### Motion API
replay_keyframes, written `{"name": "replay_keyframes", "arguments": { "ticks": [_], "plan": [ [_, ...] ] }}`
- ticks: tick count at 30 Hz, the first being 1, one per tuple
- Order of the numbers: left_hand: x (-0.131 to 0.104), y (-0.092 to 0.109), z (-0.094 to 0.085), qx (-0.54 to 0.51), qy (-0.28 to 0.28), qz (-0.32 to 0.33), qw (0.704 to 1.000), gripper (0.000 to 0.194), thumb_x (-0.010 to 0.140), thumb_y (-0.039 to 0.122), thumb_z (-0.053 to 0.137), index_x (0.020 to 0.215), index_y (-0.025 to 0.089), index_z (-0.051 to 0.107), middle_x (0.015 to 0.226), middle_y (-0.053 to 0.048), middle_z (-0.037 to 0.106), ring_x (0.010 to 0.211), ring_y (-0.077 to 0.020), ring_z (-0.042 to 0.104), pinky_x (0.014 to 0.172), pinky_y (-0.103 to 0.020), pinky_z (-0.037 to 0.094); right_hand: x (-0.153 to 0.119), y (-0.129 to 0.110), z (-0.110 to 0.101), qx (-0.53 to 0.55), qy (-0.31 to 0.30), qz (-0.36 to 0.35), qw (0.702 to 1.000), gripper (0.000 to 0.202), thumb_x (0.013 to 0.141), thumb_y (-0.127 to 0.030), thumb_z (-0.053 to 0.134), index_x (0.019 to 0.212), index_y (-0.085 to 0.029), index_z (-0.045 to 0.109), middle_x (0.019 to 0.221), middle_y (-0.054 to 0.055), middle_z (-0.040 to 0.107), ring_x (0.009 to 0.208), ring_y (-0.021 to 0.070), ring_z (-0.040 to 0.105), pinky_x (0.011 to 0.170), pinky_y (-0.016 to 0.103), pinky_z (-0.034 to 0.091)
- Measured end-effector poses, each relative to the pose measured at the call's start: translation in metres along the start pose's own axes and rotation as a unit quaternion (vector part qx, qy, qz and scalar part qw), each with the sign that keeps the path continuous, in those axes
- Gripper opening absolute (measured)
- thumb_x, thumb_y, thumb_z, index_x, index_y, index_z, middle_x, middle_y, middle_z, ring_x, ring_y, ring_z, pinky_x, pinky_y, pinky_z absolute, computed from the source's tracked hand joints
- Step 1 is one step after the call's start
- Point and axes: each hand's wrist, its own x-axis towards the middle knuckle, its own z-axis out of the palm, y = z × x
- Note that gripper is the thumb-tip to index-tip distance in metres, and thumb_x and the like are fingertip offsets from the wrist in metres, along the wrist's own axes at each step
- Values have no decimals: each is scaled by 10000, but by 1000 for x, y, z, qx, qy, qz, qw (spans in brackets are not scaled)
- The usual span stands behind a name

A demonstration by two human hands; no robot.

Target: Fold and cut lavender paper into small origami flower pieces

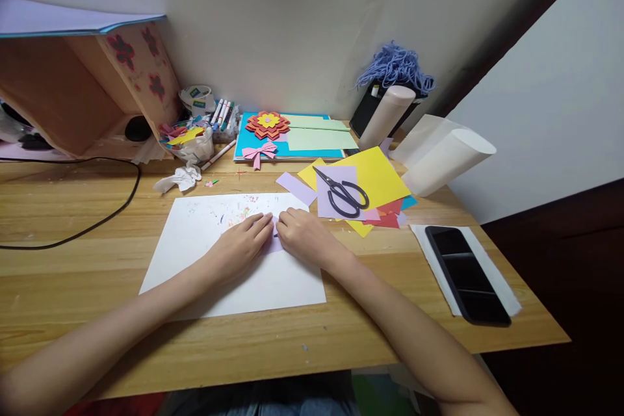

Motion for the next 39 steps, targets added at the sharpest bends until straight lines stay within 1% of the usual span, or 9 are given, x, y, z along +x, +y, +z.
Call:
{"name": "replay_keyframes", "arguments": {
  "ticks": [6,11,15,21,27,32,34,36,39],
  "plan": [
    [0,0,-4,27,-28,7,999,272,860,108,415,1107,80,526,1288,-194,503,1152,-287,500,904,-410,472,-5,2,-6,25,-10,14,1000,223,894,-152,456,769,-126,639,748,81,614,693,170,536,608,284,370],
    [0,0,-4,14,-24,13,1000,187,863,118,435,1016,107,544,1288,-216,490,1160,-300,496,894,-428,472,-11,10,-7,108,-19,32,993,157,863,-107,484,854,-147,636,832,67,624,747,161,554,589,251,373],
    [0,-1,-4,11,-23,17,1000,157,866,143,466,999,131,550,1285,-208,489,1152,-306,507,878,-440,479,-13,14,-8,143,-30,33,989,152,853,-91,486,859,-149,626,861,70,623,769,160,557,607,250,384],
    [1,-1,-7,25,-37,23,999,159,875,194,486,1005,140,561,1286,-224,477,1137,-328,522,850,-439,491,-14,18,-13,133,-66,31,988,117,837,-102,515,816,-149,619,809,58,617,719,148,543,580,244,352],
    [0,0,-7,26,-41,22,999,172,883,202,474,1025,152,559,1294,-203,480,1158,-319,511,863,-446,487,-18,20,-16,95,-63,10,993,168,844,-158,513,701,-149,601,693,39,610,618,128,516,539,248,290],
    [0,-1,-6,2,-39,18,999,177,885,195,467,1028,155,562,1308,-195,477,1175,-319,499,872,-459,482,-20,21,-16,51,-66,20,996,230,847,-234,527,645,-147,594,564,33,587,509,116,471,504,253,241],
    [-1,-4,-6,-25,-36,21,999,182,891,205,456,1029,159,565,1318,-185,475,1200,-314,478,894,-468,469,-20,23,-16,33,-53,20,998,271,849,-269,532,611,-150,587,526,33,570,478,117,455,487,256,226],
    [-2,-8,-5,-58,-29,26,998,196,896,215,443,1042,168,565,1343,-169,458,1238,-304,442,923,-472,451,-19,24,-15,35,-13,23,999,310,871,-276,503,596,-154,580,518,33,566,482,124,470,481,259,244],
    [-3,-15,-4,-98,-19,38,994,223,883,189,442,1072,184,560,1370,-145,440,1278,-288,396,966,-483,414,-16,24,-11,82,47,21,995,251,904,-224,447,740,-154,624,665,55,633,642,156,563,559,259,362]
  ]
}}
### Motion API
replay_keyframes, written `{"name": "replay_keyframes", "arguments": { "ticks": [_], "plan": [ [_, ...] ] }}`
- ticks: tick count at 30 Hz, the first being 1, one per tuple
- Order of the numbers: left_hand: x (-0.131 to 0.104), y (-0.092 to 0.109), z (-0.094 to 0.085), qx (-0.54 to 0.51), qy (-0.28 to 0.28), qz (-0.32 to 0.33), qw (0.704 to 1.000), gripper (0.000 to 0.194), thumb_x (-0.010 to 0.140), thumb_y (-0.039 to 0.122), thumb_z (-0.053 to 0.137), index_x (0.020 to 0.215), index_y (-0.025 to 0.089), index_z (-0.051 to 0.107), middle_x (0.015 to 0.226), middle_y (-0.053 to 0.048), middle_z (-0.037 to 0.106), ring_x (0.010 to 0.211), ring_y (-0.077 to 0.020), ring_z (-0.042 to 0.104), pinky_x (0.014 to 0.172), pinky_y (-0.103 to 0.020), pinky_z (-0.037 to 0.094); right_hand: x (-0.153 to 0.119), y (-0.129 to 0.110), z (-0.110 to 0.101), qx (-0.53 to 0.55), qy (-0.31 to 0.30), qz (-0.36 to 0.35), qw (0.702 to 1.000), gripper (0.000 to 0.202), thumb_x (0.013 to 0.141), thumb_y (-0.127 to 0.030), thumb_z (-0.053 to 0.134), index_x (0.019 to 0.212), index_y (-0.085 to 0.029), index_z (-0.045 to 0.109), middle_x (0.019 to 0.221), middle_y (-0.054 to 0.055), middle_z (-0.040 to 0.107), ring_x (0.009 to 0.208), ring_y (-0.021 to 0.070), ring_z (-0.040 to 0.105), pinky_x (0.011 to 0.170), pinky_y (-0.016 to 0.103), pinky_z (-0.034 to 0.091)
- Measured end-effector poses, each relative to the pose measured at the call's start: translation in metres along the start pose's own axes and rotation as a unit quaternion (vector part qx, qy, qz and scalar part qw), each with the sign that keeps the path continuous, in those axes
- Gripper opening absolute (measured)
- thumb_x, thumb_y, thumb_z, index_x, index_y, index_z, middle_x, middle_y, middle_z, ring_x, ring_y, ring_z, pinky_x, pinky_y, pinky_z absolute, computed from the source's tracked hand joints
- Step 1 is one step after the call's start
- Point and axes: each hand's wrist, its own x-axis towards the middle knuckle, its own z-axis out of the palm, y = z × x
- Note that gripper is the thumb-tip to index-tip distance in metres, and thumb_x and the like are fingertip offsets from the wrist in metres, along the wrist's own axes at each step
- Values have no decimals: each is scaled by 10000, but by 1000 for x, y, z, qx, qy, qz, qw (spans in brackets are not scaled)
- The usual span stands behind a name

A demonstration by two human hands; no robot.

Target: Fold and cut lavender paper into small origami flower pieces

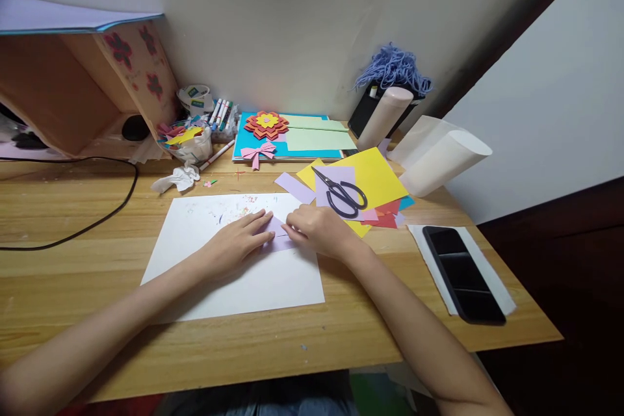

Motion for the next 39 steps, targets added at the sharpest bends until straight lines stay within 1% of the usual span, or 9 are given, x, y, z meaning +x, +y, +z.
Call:
{"name": "replay_keyframes", "arguments": {
  "ticks": [3,5,9,11,13,20,27,32,39],
  "plan": [
    [0,-4,-2,-36,15,2,999,250,851,149,457,1073,202,558,1358,-113,456,1278,-272,389,1017,-511,349,3,-1,9,66,-6,-6,998,187,902,-194,457,988,-164,621,910,84,645,857,184,581,695,280,447],
    [0,-5,-2,-63,40,-19,997,236,840,139,459,1041,206,561,1318,-100,479,1238,-251,418,1014,-485,353,5,-3,15,93,-10,5,996,208,898,-198,468,1051,-174,607,946,88,618,872,189,570,721,298,469],
    [2,-7,-1,-61,114,-150,980,212,857,260,490,1045,169,527,1122,-122,532,1046,-248,493,866,-424,434,7,-5,21,123,-10,27,992,264,881,-169,479,1122,-170,584,965,103,584,882,202,556,757,342,486],
    [2,-8,0,-43,124,-217,967,293,843,370,523,1043,156,514,1040,-115,538,968,-260,495,800,-424,432,8,-5,22,130,-11,30,991,291,876,-158,477,1152,-164,570,984,111,573,893,206,552,766,351,487],
    [2,-10,0,-42,116,-248,961,338,825,437,537,1017,160,516,990,-98,542,922,-257,492,769,-415,417,8,-6,21,128,-12,31,991,301,877,-156,473,1164,-163,564,985,113,567,898,211,549,770,357,485],
    [2,-12,-1,-72,112,-278,951,315,783,466,578,896,175,536,922,-66,548,882,-241,487,744,-382,379,7,-6,19,133,-16,37,990,262,875,-184,497,1123,-160,579,959,109,568,880,214,552,749,358,480],
    [3,-11,-4,-122,124,-303,937,328,732,483,627,816,181,530,822,-27,570,802,-210,505,701,-349,377,4,-2,21,227,-18,49,973,264,853,-226,560,1110,-176,593,951,78,574,853,179,566,720,298,479],
    [6,2,1,-174,159,-350,906,281,750,383,624,910,177,519,835,-30,591,753,-191,532,674,-340,417,5,-6,24,242,-12,42,969,286,861,-218,545,1141,-183,589,954,78,570,815,166,566,698,289,481],
    [9,10,5,-233,204,-338,889,282,761,213,599,1025,183,504,876,-29,610,780,-163,576,718,-327,475,5,-11,26,234,0,43,971,247,861,-211,548,1099,-183,609,935,75,577,805,164,567,699,289,479]
  ]
}}
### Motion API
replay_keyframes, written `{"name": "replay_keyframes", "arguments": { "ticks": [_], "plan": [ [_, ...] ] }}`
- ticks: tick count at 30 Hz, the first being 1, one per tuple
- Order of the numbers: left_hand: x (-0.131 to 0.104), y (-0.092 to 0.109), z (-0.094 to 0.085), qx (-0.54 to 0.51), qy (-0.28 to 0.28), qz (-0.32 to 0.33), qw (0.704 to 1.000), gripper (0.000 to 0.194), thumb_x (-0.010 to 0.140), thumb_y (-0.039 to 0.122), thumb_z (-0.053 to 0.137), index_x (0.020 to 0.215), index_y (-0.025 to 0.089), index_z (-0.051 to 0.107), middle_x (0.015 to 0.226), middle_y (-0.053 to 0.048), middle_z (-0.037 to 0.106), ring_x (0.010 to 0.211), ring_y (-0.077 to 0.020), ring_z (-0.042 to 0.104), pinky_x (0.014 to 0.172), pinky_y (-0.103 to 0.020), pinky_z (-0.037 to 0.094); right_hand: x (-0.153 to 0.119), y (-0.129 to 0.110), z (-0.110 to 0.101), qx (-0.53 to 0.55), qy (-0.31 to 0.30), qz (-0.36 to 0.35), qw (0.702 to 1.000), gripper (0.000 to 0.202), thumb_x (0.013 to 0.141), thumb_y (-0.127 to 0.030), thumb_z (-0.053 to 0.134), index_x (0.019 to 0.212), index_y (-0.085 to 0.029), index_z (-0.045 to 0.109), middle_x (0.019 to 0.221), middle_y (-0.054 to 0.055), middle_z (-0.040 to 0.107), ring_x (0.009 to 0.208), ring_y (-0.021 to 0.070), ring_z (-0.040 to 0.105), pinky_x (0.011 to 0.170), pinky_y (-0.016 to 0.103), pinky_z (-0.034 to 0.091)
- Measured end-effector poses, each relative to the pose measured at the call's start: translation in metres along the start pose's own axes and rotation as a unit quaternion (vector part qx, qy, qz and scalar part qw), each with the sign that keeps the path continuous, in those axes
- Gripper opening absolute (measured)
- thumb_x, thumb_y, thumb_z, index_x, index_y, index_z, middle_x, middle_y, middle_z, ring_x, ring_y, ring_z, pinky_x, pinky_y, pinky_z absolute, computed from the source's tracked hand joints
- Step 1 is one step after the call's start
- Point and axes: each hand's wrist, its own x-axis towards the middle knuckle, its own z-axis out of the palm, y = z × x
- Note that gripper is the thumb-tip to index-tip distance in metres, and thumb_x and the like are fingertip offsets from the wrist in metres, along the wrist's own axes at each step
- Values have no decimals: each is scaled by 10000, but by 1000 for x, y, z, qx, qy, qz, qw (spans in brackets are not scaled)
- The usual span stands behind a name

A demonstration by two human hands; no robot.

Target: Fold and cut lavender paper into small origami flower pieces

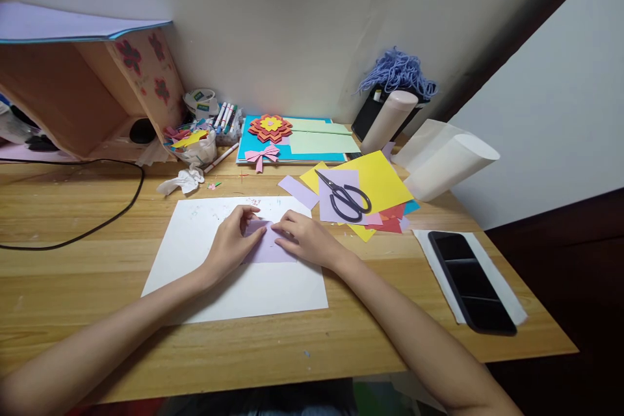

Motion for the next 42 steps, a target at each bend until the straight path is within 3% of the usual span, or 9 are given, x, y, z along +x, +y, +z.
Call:
{"name": "replay_keyframes", "arguments": {
  "ticks": [4,10,27,35,42],
  "plan": [
    [-2,-1,-1,-19,-27,71,997,237,801,127,522,1027,198,514,914,-28,647,825,-148,616,727,-296,498,0,1,2,-4,11,-3,1000,238,865,-203,542,1091,-188,613,925,75,582,827,173,567,720,304,478],
    [-9,-8,0,82,-67,188,977,247,806,43,442,969,192,552,830,-19,675,742,-147,628,658,-277,492,0,2,3,-2,12,2,1000,220,869,-215,541,1074,-183,614,920,69,579,822,170,564,716,296,478],
    [-7,-7,-7,204,-122,277,931,221,895,105,350,974,152,551,856,-72,684,719,-158,639,605,-264,491,2,-5,5,-54,-3,11,998,259,907,-205,464,1139,-171,572,909,77,550,840,183,543,742,312,473],
    [-2,-4,-14,237,-154,306,909,228,852,79,410,998,145,572,990,-93,689,873,-197,659,707,-307,529,3,-6,7,-71,5,6,997,249,918,-211,436,1104,-153,591,891,80,549,816,178,538,730,307,470],
    [-14,8,-8,369,-124,382,838,308,844,32,380,1093,20,561,1095,-191,653,1089,-238,588,995,-399,414,3,-4,8,-73,11,2,997,254,921,-200,428,1102,-134,593,890,86,552,810,174,536,721,295,469]
  ]
}}
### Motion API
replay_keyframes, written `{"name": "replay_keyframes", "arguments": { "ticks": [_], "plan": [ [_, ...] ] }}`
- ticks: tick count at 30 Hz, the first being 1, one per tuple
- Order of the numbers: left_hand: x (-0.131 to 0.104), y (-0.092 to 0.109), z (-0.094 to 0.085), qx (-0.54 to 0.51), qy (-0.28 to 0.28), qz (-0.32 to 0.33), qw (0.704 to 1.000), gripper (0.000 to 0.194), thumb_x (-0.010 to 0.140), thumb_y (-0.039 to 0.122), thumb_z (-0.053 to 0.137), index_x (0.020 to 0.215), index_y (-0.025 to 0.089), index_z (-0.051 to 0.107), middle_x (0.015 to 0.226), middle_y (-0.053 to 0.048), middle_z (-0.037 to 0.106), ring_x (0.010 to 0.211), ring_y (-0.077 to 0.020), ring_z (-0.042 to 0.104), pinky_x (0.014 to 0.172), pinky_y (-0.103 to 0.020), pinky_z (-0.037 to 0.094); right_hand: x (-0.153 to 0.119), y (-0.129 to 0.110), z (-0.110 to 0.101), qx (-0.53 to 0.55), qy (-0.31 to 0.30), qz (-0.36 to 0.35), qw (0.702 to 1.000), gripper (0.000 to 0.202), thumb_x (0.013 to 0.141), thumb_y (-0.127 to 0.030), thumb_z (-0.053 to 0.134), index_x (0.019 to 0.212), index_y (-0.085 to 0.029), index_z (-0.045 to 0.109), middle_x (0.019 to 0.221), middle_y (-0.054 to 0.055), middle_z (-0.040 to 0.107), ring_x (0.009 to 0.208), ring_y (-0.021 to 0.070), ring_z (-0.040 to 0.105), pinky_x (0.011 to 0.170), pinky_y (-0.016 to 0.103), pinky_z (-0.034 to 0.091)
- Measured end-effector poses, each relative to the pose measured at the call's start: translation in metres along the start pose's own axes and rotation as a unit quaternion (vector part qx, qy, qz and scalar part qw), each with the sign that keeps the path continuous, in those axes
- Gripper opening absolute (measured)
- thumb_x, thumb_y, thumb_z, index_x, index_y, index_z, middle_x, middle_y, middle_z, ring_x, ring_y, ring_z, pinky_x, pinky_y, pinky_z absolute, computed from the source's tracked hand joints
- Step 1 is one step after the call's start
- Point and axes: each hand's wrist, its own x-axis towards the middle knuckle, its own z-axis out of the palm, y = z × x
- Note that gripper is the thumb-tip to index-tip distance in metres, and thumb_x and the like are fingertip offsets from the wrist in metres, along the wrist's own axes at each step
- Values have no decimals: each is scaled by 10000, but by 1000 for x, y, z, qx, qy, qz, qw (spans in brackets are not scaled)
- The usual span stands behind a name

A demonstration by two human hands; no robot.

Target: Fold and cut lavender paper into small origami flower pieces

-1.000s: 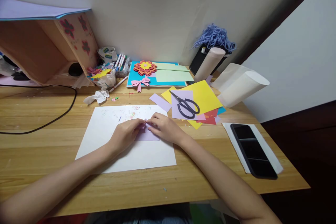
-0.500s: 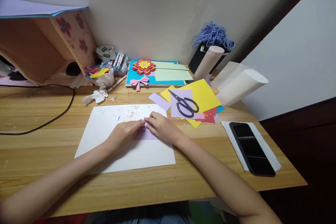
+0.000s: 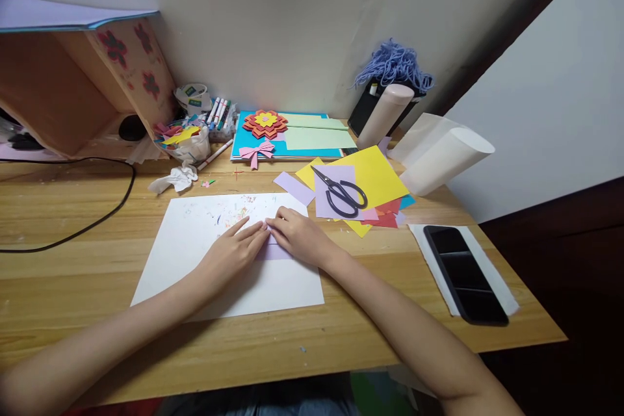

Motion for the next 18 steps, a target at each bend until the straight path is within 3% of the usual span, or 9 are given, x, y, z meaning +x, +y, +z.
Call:
{"name": "replay_keyframes", "arguments": {
  "ticks": [6,12,18],
  "plan": [
    [-8,26,11,129,16,-32,991,425,828,29,309,1170,-57,546,1200,-215,592,1125,-265,569,992,-382,432,0,0,0,-13,1,-9,1000,235,917,-194,429,1061,-136,606,875,88,551,794,177,530,709,299,468],
    [-12,36,13,135,-30,-59,989,490,816,41,290,1254,-46,493,1302,-232,494,1212,-291,484,1017,-393,420,1,-1,1,-20,1,-7,1000,239,915,-167,420,1060,-128,605,876,93,563,805,182,539,719,305,470],
    [-11,41,10,131,-82,-87,984,489,847,67,288,1298,-7,461,1343,-231,438,1210,-320,476,942,-402,481,1,-1,2,-24,7,-2,1000,230,915,-171,429,1049,-131,611,871,93,573,804,185,549,715,312,473]
  ]
}}
